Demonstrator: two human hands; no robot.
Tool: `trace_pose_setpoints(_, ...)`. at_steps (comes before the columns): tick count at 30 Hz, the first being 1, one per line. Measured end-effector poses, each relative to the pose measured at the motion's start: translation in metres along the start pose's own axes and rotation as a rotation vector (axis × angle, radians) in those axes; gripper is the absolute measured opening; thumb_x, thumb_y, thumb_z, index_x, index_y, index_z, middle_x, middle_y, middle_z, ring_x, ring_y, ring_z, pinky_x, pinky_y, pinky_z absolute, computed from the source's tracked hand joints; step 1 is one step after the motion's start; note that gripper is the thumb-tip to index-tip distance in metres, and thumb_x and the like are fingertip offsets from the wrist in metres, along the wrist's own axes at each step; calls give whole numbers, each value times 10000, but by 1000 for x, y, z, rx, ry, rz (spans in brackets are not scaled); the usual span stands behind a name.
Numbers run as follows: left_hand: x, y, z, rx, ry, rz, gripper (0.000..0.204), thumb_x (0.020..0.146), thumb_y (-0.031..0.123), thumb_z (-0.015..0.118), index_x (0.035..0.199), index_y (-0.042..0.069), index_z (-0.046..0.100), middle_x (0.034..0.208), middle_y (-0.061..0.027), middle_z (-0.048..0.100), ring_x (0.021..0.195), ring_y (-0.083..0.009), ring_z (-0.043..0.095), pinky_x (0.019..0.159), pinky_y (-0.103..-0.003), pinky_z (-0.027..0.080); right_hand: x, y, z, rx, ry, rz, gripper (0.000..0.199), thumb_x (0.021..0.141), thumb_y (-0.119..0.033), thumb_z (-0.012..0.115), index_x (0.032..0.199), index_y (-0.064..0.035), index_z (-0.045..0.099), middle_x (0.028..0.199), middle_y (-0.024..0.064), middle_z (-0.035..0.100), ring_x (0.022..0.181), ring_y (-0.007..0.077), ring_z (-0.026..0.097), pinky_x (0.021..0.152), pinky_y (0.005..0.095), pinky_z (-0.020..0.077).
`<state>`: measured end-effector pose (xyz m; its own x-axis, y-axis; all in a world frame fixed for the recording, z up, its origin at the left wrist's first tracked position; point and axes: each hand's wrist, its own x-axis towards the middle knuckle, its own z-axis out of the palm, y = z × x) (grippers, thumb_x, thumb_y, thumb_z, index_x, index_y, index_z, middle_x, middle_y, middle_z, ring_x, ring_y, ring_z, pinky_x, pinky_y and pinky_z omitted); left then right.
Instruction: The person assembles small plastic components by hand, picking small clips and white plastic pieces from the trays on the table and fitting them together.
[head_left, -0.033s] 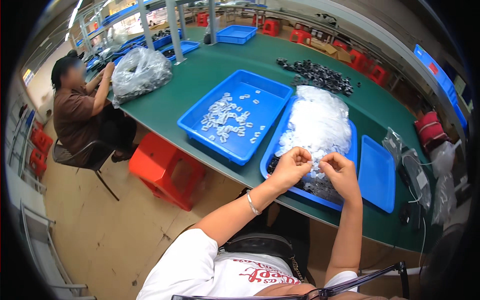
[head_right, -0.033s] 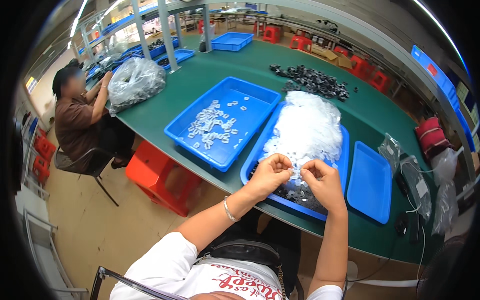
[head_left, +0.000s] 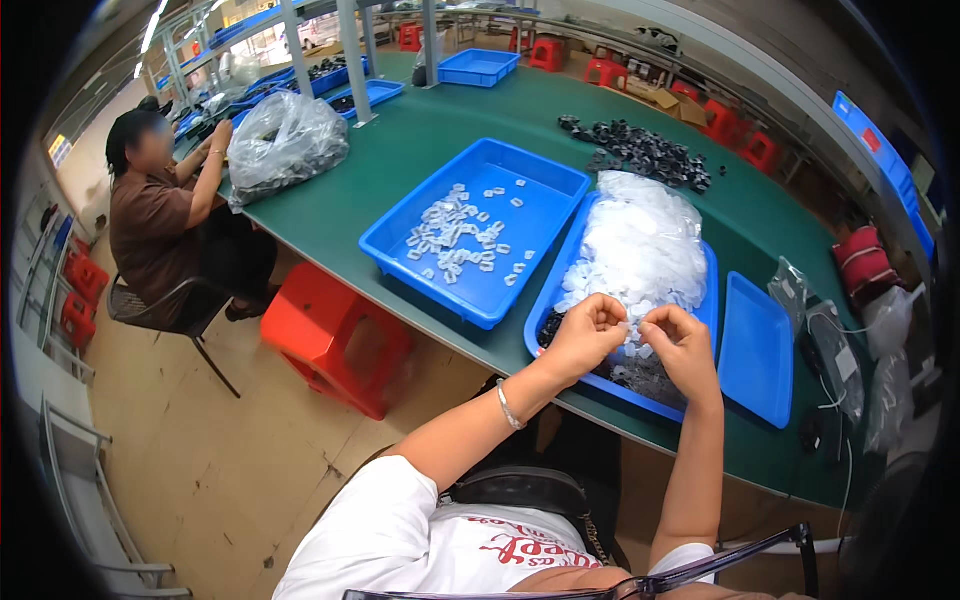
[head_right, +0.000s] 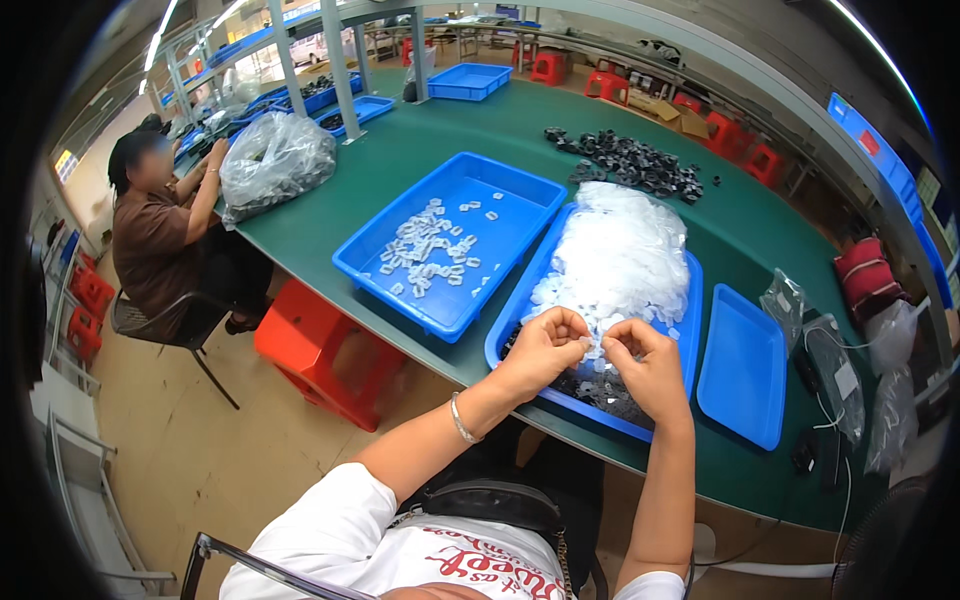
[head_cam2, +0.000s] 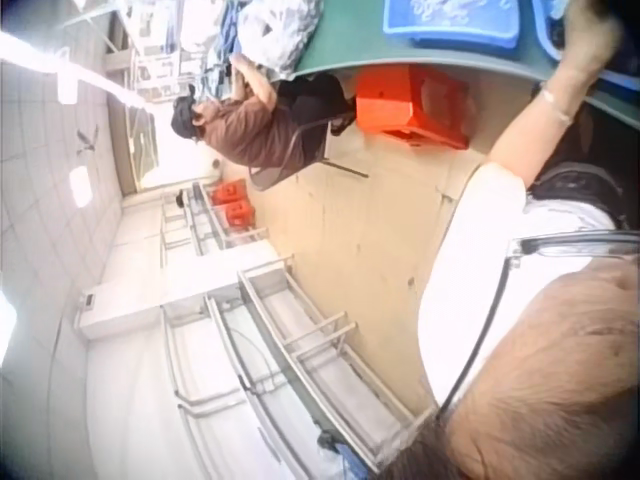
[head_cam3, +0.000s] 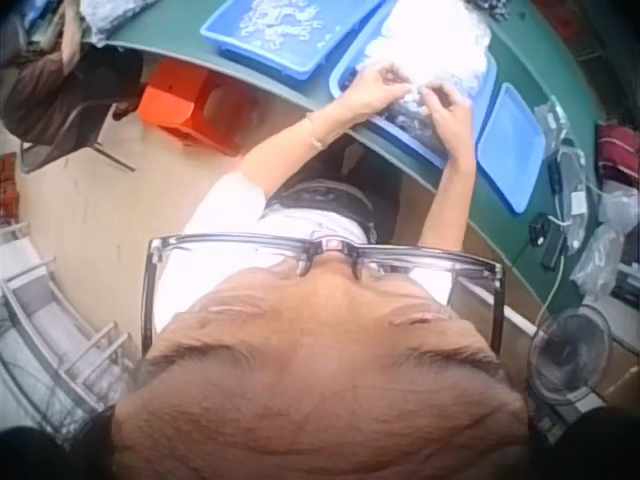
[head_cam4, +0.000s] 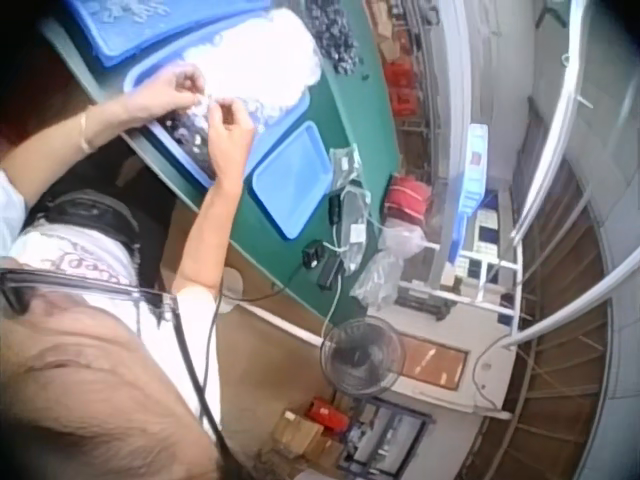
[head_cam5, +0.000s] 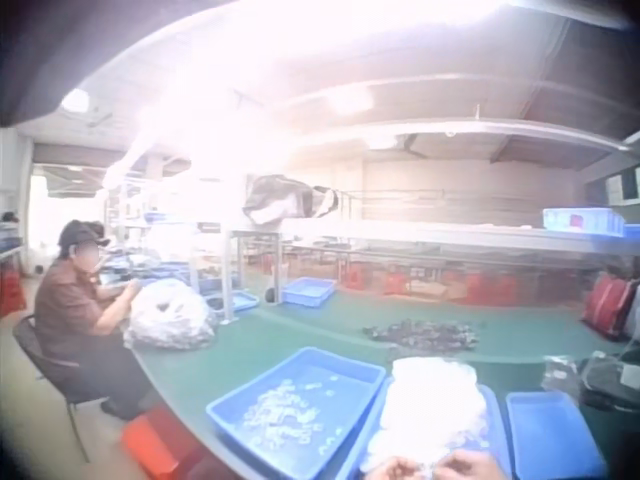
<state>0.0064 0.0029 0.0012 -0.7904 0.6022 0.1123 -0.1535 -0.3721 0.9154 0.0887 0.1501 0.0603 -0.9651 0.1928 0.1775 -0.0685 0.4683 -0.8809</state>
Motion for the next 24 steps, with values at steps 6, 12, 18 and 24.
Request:
trace_pose_setpoints(6,7,-3,-4,-110,26,-33,177,860,20,634,1029,-16,594,867,-54,633,738,-108,618,671,-225,508,4,23,12,228,91,17,75,894,-68,634,918,2,639,786,8,626,721,68,576,663,210,461)
trace_pose_setpoints(12,4,7,-8,-113,58,-61,181,881,18,602,1053,-35,585,918,-75,631,806,-132,635,739,-249,532,4,26,13,414,35,70,113,903,-81,632,965,13,641,815,23,636,740,89,584,692,224,467)
trace_pose_setpoints(18,4,8,-2,-100,29,-77,210,880,19,611,1082,-36,589,915,-69,634,814,-127,627,749,-243,524,1,27,9,390,30,78,117,903,-68,633,990,9,644,826,18,640,735,80,586,681,221,478)
trace_pose_setpoints(24,3,7,-2,-86,26,-68,204,883,17,610,1079,-35,587,905,-75,636,813,-132,629,752,-249,528,-1,27,10,365,24,74,126,918,-64,615,1018,4,650,854,11,632,769,73,577,698,216,479)
